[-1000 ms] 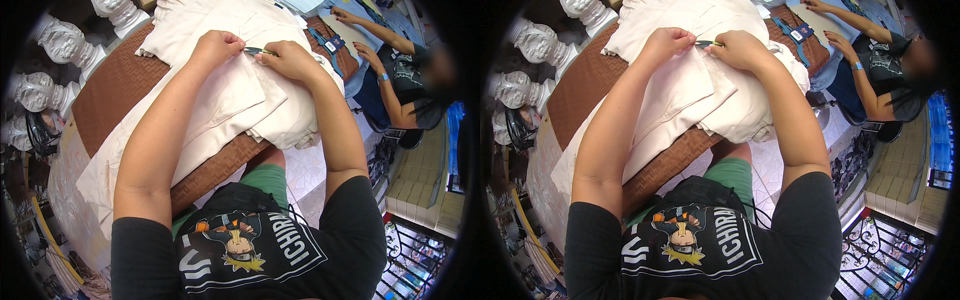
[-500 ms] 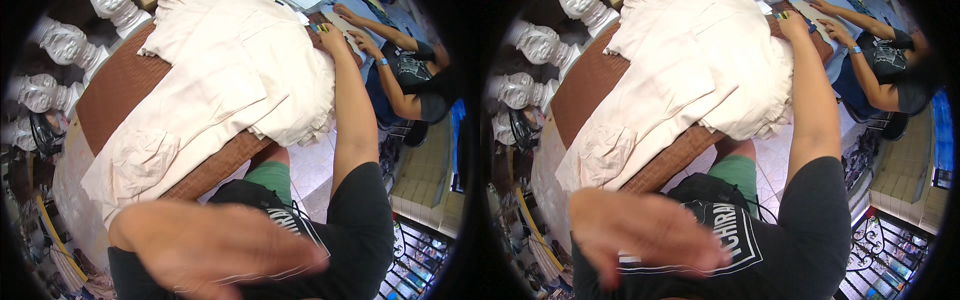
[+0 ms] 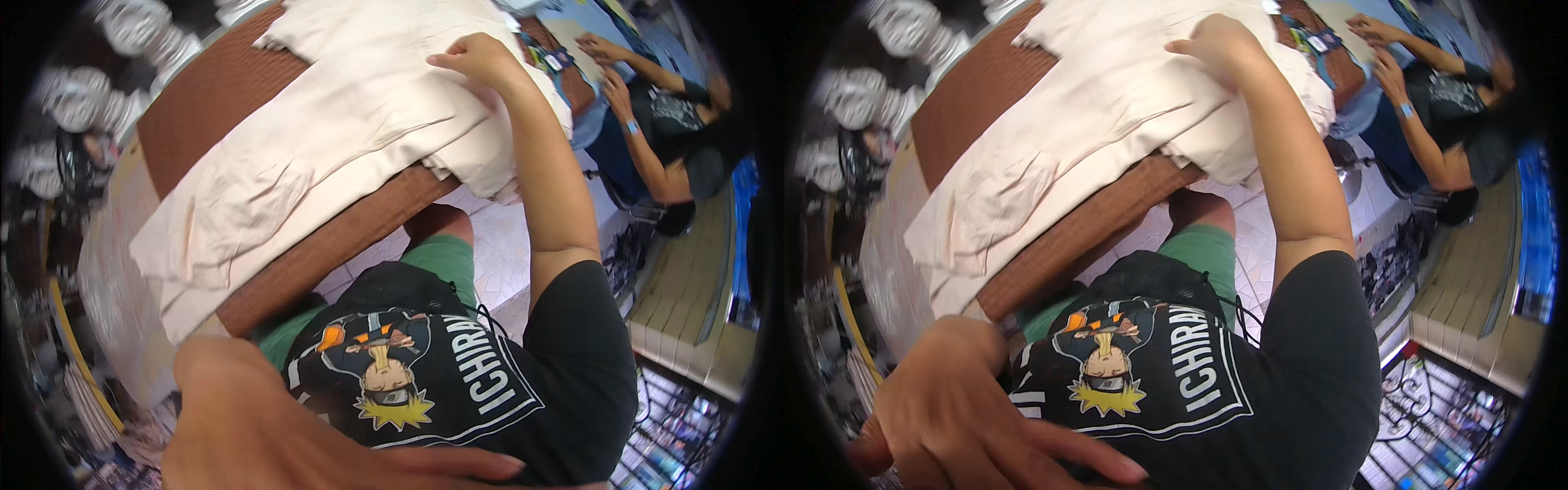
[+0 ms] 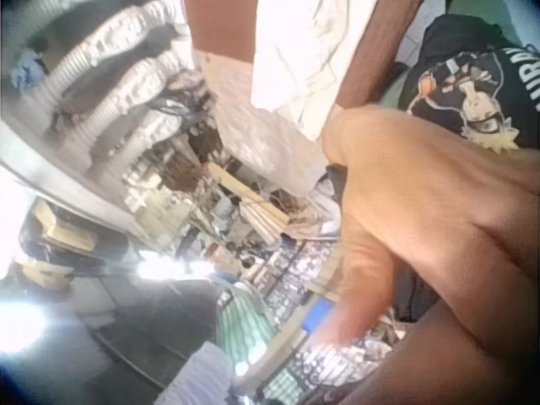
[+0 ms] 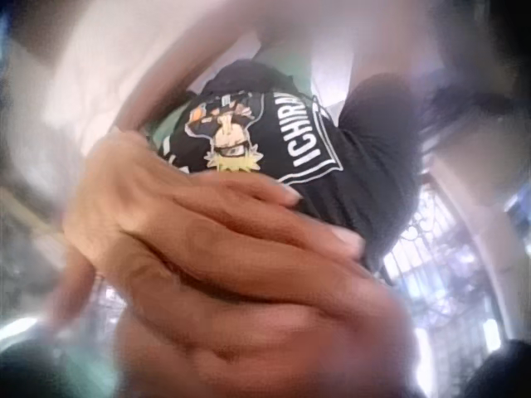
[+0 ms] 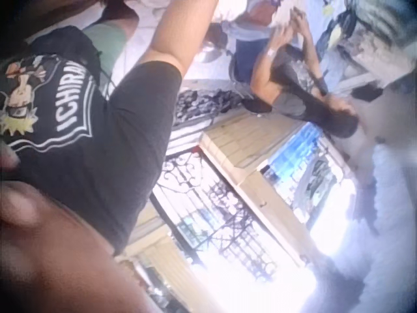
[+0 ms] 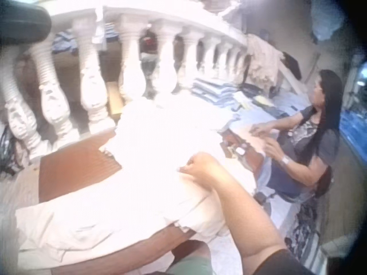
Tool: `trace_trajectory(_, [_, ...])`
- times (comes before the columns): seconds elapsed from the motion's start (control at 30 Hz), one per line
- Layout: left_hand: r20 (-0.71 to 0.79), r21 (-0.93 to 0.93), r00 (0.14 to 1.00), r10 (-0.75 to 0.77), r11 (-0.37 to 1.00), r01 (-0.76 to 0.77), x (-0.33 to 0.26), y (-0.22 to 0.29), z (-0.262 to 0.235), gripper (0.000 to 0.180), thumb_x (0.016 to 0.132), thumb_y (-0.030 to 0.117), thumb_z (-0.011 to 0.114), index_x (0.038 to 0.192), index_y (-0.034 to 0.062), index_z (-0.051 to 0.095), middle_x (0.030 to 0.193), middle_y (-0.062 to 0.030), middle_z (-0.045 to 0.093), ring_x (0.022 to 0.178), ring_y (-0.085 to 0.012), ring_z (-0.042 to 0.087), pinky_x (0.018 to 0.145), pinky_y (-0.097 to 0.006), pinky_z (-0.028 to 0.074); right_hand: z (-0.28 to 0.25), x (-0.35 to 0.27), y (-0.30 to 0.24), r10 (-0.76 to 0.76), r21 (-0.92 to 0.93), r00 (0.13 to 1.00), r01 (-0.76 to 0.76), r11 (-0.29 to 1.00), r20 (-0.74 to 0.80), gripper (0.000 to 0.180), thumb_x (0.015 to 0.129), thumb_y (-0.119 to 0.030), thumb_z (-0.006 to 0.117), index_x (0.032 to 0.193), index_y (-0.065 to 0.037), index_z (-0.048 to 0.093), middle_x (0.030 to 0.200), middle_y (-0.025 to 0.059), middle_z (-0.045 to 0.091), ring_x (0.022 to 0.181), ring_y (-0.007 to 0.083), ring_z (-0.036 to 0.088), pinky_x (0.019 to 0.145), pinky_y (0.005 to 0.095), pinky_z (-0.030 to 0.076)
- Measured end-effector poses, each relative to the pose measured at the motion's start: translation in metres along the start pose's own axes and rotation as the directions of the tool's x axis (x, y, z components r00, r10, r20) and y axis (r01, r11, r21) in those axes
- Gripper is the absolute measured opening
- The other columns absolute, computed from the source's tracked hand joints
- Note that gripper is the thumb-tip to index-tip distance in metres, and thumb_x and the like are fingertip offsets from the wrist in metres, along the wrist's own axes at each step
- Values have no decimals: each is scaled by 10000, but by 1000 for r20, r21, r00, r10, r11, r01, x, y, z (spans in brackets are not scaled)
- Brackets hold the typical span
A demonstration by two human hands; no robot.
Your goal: The person takes a beige shirt from a stack, spreads it out on a work surface, uses snips to trim loose threads, inserts a cardboard sheet, and folds the shirt into a compact shape.
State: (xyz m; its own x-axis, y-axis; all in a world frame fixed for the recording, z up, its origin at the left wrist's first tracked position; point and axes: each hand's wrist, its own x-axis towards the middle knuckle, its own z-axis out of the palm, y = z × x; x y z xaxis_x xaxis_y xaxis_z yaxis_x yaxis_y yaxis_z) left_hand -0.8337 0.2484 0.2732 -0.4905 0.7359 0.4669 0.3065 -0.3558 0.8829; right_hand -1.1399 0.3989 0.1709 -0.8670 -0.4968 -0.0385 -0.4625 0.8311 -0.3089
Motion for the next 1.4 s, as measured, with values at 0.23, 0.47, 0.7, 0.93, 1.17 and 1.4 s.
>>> trace_trajectory(0.23, [-1, -15, 990, 140, 990, -140, -6, -7, 6, 515, 915, 308, 478, 1302, -28, 434, 1357, -218, 409, 1296, -350, 349, 1079, -421, 266, 34, 17, -19, -67, 105, 997, 61, 993, 49, 520, 651, -381, 780, 912, 50, 652, 778, 149, 644, 684, 208, 601, 632, 323, 472])
trace_trajectory(0.47, [-766, 603, 641, 46, 398, 692, -55, -100, -72, 511, 932, 357, 473, 1302, 5, 474, 1380, -197, 415, 1310, -369, 331, 1085, -464, 241, 14, -7, -33, -19, 368, 976, -63, 928, 215, 475, 716, -279, 748, 1039, 43, 618, 843, 120, 647, 716, 171, 594, 634, 288, 470])
trace_trajectory(0.7, [-837, 546, 546, 44, 144, 825, -59, -175, -109, 533, 946, 369, 437, 1367, 46, 392, 1452, -191, 299, 1333, -384, 284, 1079, -460, 248, -1, -22, -48, -213, 276, 976, 194, 941, 41, 429, 764, -226, 669, 1122, -1, 601, 891, 161, 670, 781, 224, 647, 708, 323, 491])
trace_trajectory(0.93, [-877, -480, 106, -469, 843, -243, -83, -119, -110, 809, 927, 621, 255, 1359, -61, 305, 1354, -191, 427, 1211, -297, 477, 994, -410, 397, -2, -67, -148, -528, 4, 849, 528, 849, 23, 490, 786, -316, 689, 1196, -76, 568, 730, 131, 650, 609, 236, 626, 608, 339, 484])
trace_trajectory(1.17, [-923, -383, 22, -384, 913, -140, -81, -135, -119, 423, 947, 237, 412, 1263, -44, 404, 1256, -194, 502, 1137, -293, 530, 949, -420, 457, -20, -82, -98, -292, 213, 954, 301, 930, -70, 438, 805, -337, 674, 1140, -62, 610, 737, 115, 641, 562, 174, 603, 533, 294, 473])
trace_trajectory(1.4, [-962, -268, -112, -250, 945, 190, -88, -125, -147, 256, 912, 19, 464, 1161, -20, 510, 1091, -160, 604, 983, -242, 610, 853, -384, 504, 16, -122, -70, -301, 384, 952, 300, 873, -61, 374, 764, -225, 719, 1089, -63, 629, 810, 99, 642, 707, 191, 623, 639, 297, 486])
